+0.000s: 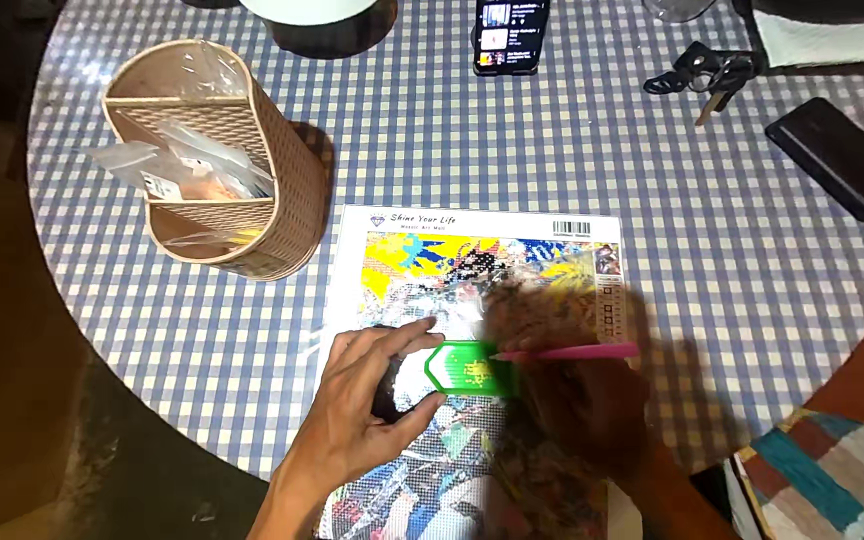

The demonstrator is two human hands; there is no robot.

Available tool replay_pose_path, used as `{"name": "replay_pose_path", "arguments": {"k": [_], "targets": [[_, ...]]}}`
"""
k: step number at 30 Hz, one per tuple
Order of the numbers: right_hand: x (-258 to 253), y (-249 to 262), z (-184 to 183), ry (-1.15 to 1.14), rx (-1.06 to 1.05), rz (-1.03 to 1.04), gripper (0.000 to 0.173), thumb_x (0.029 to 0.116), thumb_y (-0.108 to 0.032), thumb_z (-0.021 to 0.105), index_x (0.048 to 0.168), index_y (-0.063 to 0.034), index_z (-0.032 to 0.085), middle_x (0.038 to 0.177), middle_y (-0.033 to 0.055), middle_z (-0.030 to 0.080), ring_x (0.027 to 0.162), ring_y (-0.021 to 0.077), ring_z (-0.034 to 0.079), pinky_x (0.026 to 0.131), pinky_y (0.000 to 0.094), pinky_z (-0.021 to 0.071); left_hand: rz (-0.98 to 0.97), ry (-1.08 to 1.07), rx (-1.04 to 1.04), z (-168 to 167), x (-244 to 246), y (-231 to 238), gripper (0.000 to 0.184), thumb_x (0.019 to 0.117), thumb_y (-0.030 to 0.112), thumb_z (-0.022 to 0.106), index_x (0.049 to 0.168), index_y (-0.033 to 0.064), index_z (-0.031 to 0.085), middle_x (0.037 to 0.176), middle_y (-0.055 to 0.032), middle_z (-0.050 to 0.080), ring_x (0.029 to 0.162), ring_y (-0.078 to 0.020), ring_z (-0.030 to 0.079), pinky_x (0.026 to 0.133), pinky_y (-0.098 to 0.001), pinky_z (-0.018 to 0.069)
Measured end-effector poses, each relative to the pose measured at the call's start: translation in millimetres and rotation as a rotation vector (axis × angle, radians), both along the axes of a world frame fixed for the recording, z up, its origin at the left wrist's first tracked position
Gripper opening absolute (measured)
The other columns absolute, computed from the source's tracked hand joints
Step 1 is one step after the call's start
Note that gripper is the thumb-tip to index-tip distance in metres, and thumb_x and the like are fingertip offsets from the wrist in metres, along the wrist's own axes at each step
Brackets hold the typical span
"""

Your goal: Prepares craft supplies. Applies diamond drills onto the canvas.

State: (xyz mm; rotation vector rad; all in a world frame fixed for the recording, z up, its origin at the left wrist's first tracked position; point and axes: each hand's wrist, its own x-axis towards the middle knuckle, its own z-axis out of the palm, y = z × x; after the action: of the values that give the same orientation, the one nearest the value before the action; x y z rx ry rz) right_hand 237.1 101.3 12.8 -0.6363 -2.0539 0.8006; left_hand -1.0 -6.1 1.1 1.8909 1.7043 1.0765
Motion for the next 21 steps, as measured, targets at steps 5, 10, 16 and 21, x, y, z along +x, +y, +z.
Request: {"name": "replay_pose_path", "arguments": {"k": [5, 10, 16, 21], "targets": [[-10, -1, 11, -0.052, -0.021, 0.11, 0.019, 0.1064, -0.017, 0.058, 0.109, -0.0006, 0.066, 0.102, 0.0079, 0.075, 0.097, 0.0048, 0.071, 0.086, 0.0174, 0.0579, -0.002, 0.0, 0.001, 0, 0, 0, 0.061, 0.0892, 0.042, 0.075, 0.142, 0.0174, 0.057, 0.128, 0.0093, 0.071, 0.118, -0.0068, 0.061, 0.105, -0.0414, 0.0387], [-20, -1, 9, -0.142, 0.055, 0.119, 0.021, 0.1069, -0.018, 0.056, 0.107, -0.0009, 0.067, 0.095, 0.0088, 0.074, 0.088, 0.0075, 0.071, 0.078, 0.0178, 0.057, 0.006, -0.001, -0.004, 0, 0, -1, 0.06, 0.0889, 0.042, 0.075, 0.141, 0.0174, 0.058, 0.128, 0.0096, 0.071, 0.118, -0.0068, 0.061, 0.105, -0.0425, 0.039], [-20, 2, 11, -0.088, -0.012, 0.106, 0.018, 0.1054, -0.017, 0.059, 0.108, -0.001, 0.067, 0.098, 0.0073, 0.074, 0.094, 0.0043, 0.071, 0.084, 0.0165, 0.0573, 0.008, -0.002, -0.006, 0, 0, -1, 0.058, 0.0895, 0.042, 0.075, 0.139, 0.0171, 0.059, 0.128, 0.0096, 0.071, 0.118, -0.0064, 0.061, 0.104, -0.0412, 0.0389], [-9, 9, 19, -0.058, -0.117, 0.1, 0.017, 0.1064, -0.017, 0.057, 0.112, -0.0029, 0.064, 0.101, 0.0029, 0.074, 0.095, 0.0016, 0.07, 0.084, 0.0172, 0.059, 0.009, 0.0, -0.002, 0, 0, -1, 0.059, 0.089, 0.042, 0.075, 0.14, 0.0167, 0.059, 0.127, 0.0094, 0.072, 0.118, -0.0064, 0.061, 0.105, -0.0417, 0.0393]]}}
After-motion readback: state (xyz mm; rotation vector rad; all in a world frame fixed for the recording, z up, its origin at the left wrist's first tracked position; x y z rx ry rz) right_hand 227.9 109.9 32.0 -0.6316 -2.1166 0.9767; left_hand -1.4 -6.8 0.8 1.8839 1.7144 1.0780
